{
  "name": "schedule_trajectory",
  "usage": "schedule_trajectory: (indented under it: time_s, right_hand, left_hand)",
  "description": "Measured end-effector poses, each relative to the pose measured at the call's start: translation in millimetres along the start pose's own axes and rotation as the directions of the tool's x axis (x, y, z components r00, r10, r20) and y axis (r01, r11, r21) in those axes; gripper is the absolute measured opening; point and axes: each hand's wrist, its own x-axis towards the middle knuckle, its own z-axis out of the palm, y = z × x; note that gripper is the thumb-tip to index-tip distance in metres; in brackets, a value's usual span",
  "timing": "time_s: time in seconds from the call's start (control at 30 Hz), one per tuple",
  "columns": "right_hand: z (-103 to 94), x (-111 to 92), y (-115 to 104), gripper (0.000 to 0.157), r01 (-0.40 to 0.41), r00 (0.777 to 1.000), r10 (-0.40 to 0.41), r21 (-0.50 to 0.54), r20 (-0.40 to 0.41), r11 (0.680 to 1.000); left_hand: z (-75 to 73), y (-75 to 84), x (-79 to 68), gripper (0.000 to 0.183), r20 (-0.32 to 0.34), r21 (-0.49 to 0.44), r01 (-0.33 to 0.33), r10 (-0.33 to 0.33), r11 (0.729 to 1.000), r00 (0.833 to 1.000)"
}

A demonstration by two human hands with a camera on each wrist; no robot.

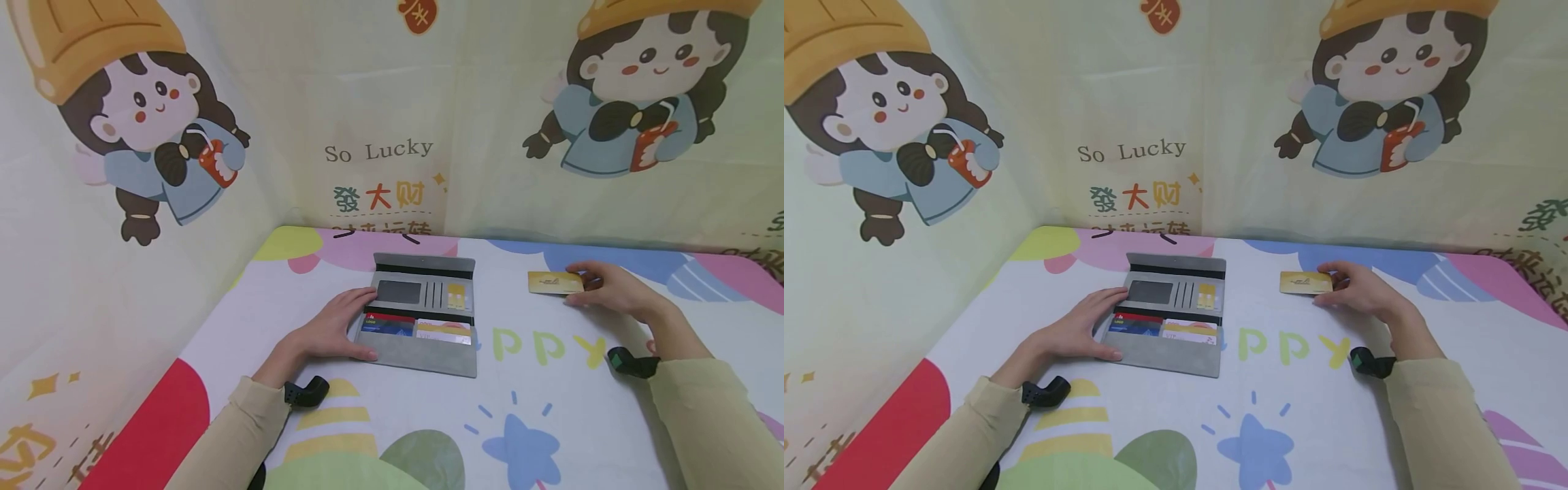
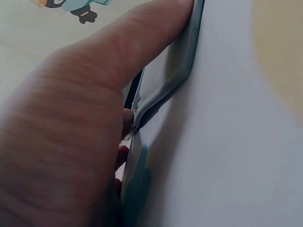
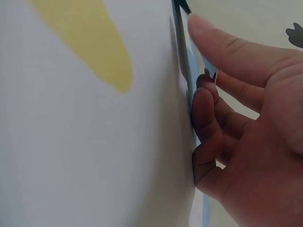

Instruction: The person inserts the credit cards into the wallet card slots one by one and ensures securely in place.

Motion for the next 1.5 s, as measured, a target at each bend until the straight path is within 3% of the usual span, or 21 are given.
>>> schedule_trajectory:
  time_s: [0.37,0.77,0.93,1.17,1.5]
  right_hand:
    - [1.2,-2.1,2.3,0.080,-0.024,1.000,0.025,0.020,-0.012,1.000]
    - [1.8,-6.7,0.7,0.076,0.006,0.997,-0.006,-0.007,-0.074,1.000]
    - [1.7,-8.3,-6.6,0.074,-0.009,0.995,0.010,0.015,-0.097,1.000]
    - [3.5,-7.9,-20.3,0.072,0.045,0.989,-0.042,0.018,-0.142,0.999]
    - [10.0,-4.1,-57.6,0.065,0.108,0.978,-0.098,0.042,-0.182,0.993]
  left_hand:
    - [-0.5,0.8,0.9,0.111,0.007,-0.001,0.004,-0.004,1.000,1.000]
    - [-1.3,2.4,0.7,0.110,0.013,-0.008,0.007,-0.007,1.000,1.000]
    - [-0.9,1.8,0.4,0.110,0.014,-0.011,0.011,-0.011,1.000,1.000]
    - [-0.5,1.2,-0.3,0.110,0.010,-0.013,0.010,-0.010,1.000,1.000]
    - [-2.0,2.8,-0.9,0.110,0.002,-0.011,0.006,-0.006,1.000,1.000]
